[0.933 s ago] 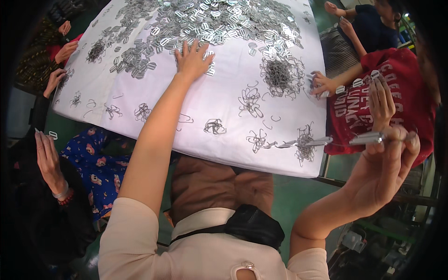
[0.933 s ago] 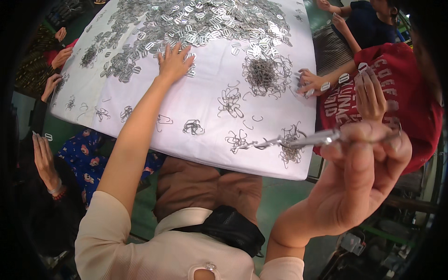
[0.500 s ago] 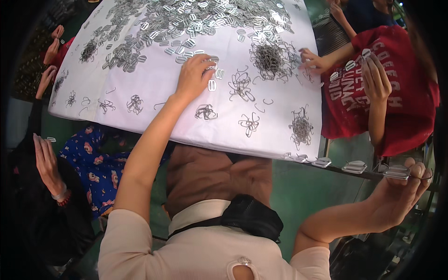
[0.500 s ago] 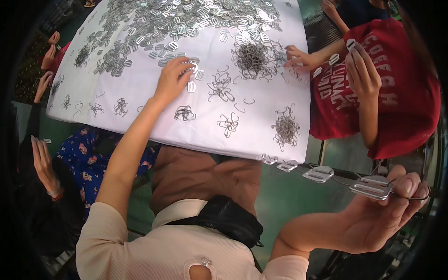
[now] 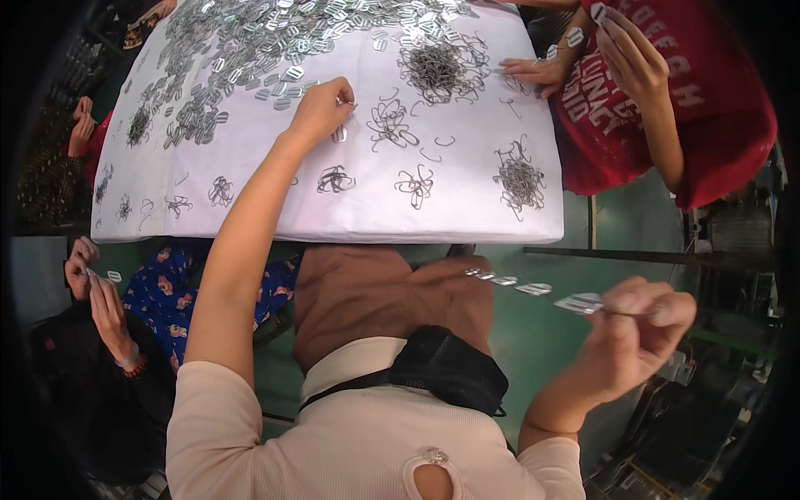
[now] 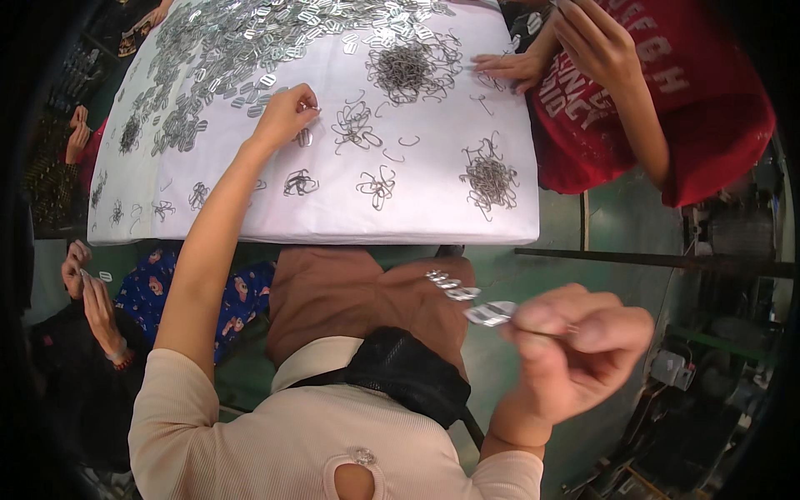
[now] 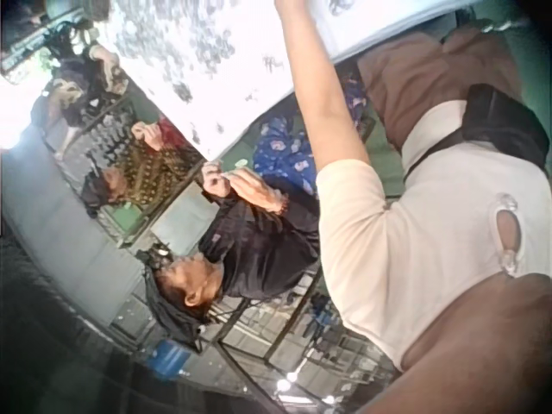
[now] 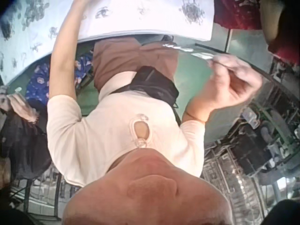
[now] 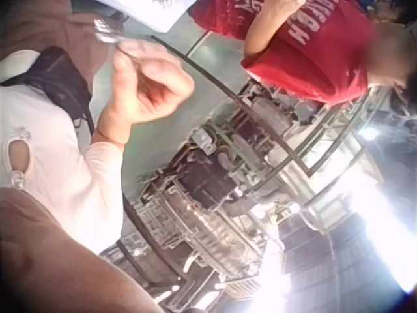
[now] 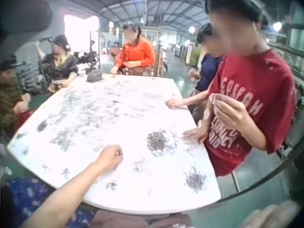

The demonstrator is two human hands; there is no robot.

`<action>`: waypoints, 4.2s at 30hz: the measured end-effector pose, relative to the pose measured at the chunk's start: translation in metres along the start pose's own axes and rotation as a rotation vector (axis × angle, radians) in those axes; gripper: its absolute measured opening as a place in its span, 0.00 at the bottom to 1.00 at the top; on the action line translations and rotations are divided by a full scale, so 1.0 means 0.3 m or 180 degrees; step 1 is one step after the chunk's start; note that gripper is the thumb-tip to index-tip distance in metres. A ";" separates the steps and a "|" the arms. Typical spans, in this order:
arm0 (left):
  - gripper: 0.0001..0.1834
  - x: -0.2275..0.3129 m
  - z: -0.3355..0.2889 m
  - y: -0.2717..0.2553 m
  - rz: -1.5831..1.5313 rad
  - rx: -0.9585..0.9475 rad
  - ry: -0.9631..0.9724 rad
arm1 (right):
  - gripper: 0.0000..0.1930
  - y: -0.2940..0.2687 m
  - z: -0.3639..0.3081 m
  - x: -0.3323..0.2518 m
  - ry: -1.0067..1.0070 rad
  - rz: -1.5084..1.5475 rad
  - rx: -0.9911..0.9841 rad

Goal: The person joins small circular metal tags to wire hooks by hand and then hangs the resulting chain of parts onto a metal rack structure.

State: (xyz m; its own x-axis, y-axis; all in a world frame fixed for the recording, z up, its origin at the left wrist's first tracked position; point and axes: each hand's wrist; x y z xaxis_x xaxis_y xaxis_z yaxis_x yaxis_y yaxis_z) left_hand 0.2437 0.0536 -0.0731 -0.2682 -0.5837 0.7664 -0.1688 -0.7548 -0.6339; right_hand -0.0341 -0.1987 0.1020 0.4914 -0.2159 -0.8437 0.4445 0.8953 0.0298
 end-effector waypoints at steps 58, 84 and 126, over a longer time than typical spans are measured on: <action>0.08 0.593 -0.567 0.137 -0.1945 0.0077 0.0549 | 0.09 -0.007 -0.133 0.399 0.0440 -0.1155 -0.1402; 0.10 0.511 -0.584 0.196 -0.1800 -0.0027 0.0708 | 0.09 -0.123 0.397 0.922 0.0988 -0.2899 -0.1920; 0.11 0.522 -0.586 0.219 -0.2050 -0.0008 0.0618 | 0.10 -0.127 0.361 0.869 0.1837 -0.2854 -0.2253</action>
State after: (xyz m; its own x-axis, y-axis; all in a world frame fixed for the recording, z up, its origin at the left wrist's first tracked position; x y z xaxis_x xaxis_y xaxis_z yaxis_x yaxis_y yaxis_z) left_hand 0.0237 -0.0349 -0.0129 -0.2789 0.0475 0.9591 -0.3543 -0.9334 -0.0568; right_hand 0.1582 -0.3312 -0.0609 -0.2458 -0.8085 -0.5348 -0.1312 0.5744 -0.8080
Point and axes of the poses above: each hand's wrist, its own z-axis towards the middle knuckle, its own y-axis out of the palm, x = y × z, and after that the axes turned 10 degrees about -z, right-handed
